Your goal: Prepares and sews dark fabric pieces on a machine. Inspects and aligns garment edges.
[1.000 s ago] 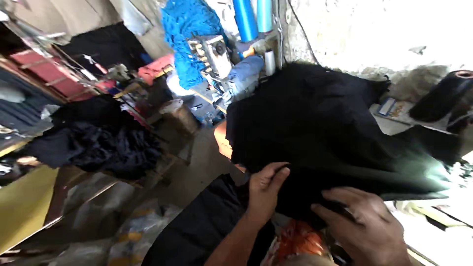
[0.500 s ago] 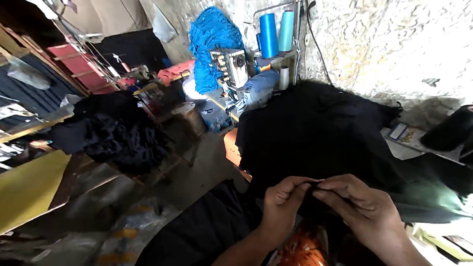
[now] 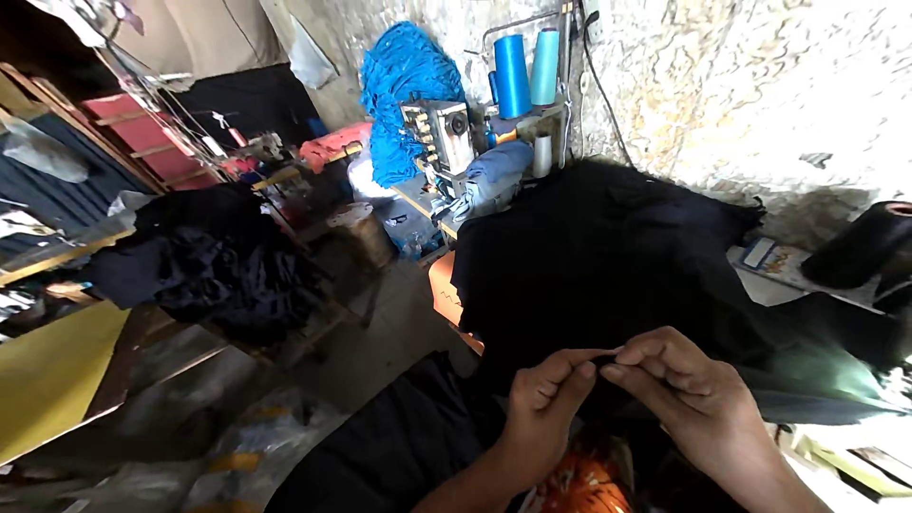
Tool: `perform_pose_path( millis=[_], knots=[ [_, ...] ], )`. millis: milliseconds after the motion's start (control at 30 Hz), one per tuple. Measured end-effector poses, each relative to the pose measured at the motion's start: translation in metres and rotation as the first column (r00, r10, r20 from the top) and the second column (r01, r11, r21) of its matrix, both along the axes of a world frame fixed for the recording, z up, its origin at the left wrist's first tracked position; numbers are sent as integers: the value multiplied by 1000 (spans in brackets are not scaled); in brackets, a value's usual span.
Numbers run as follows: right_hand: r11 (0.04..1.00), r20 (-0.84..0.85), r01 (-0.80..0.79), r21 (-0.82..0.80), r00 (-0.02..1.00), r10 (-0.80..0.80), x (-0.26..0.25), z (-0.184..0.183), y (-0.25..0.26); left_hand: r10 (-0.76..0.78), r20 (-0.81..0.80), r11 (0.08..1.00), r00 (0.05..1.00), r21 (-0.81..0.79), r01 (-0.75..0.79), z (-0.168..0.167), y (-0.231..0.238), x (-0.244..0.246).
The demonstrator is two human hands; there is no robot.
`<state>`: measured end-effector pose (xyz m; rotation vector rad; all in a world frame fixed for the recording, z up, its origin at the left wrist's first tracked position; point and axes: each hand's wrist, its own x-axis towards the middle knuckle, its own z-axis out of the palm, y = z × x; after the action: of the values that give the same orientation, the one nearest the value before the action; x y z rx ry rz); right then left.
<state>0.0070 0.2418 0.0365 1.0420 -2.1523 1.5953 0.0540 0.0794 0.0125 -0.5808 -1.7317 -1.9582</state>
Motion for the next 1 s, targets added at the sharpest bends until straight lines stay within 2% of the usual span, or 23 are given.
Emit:
perform_pose_path(
  millis=[400, 700, 800, 867, 1000],
  knots=[
    [999, -59, 37, -7, 998, -38, 4, -2, 3, 8, -66, 998, 998, -65, -12, 2, 4, 4],
    [998, -38, 34, -48, 999, -36, 12, -2, 7, -18, -108, 996, 994, -85, 8, 2, 10, 9],
    [998, -130, 54, -29, 990, -57, 16, -3, 15, 110, -201, 979, 973, -150, -142, 1, 17, 6],
    [992, -189, 109, 60, 977, -96, 25, 7, 31, 175, -328, 941, 928, -221, -255, 0, 23, 0],
    [953, -333, 193, 234, 937, -109, 42, 37, 72, 188, -563, 861, 805, -299, -411, 18, 43, -1]
  ],
)
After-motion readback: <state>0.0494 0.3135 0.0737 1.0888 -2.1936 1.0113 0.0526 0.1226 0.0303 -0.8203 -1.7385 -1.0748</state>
